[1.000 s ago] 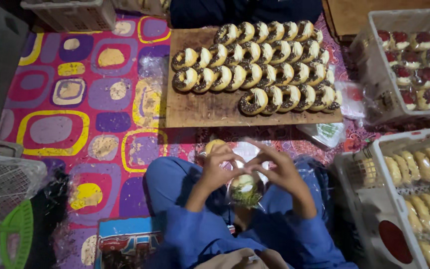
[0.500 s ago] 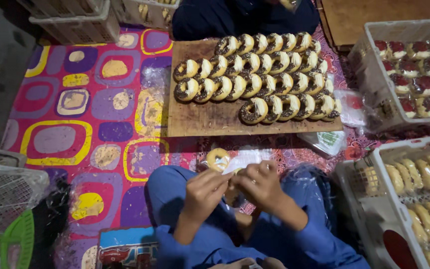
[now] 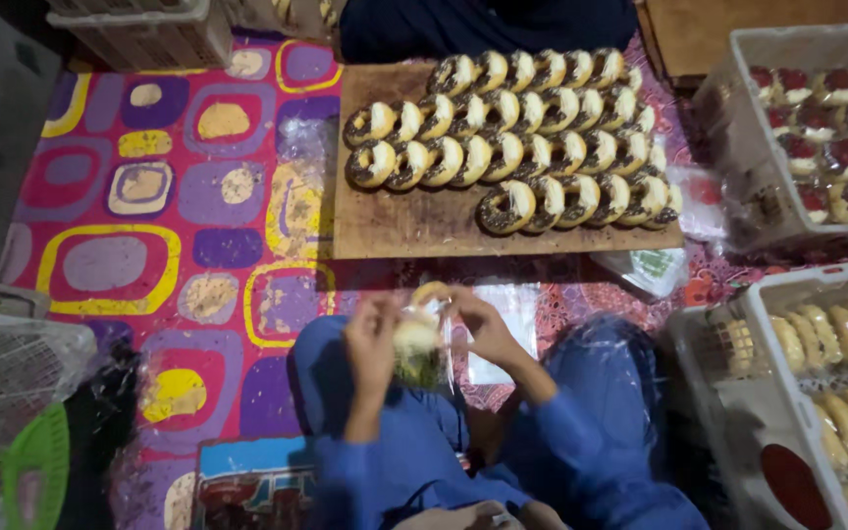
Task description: The person sits on a mat and wraps individual crescent-shaped pastries in clear plastic bags. They pick up each pastry, place it in a bag, and set the wrapped item into a white plastic crate.
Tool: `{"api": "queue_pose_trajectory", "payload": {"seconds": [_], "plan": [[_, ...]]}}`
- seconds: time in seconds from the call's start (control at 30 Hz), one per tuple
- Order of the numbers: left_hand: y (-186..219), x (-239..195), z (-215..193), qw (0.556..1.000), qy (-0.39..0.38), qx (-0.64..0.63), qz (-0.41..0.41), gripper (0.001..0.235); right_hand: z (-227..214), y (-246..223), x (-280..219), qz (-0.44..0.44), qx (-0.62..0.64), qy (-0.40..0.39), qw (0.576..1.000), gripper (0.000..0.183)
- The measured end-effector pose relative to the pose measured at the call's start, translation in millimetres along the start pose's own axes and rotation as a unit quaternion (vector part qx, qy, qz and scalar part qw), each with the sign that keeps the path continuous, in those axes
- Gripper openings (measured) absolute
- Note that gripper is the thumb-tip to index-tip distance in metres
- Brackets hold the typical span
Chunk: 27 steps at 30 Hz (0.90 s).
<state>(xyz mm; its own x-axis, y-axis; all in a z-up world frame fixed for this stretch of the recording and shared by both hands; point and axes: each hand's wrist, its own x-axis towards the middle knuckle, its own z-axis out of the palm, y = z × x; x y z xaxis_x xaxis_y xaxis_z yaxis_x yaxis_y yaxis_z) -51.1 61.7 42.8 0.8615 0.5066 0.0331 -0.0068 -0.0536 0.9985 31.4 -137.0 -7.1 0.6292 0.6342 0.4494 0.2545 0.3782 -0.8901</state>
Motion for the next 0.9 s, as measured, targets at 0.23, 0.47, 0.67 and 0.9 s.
{"api": "queue_pose_trajectory", "payload": {"seconds": [0.23,0.47,0.67,0.9], "plan": [[-76,-38,-68,0.977,0.125,0.128,0.117,0.016,99,78,-37,0.131,-0.122,0.257,0.95,0.025],[-125,-65,-64,0.98,0.131,0.151,-0.012,0.012,123,129,-96,0.294,-0.082,0.261,0.916,0.032],[-145,29,17,0.998,0.019,0.001,0.057,0.027,74,145,-39,0.243,-0.014,0.527,0.814,0.037],[-171,123,41,0.887,-0.305,0.31,-0.155,0.054,34,171,-5,0.363,0.174,0.527,0.749,0.042]]}}
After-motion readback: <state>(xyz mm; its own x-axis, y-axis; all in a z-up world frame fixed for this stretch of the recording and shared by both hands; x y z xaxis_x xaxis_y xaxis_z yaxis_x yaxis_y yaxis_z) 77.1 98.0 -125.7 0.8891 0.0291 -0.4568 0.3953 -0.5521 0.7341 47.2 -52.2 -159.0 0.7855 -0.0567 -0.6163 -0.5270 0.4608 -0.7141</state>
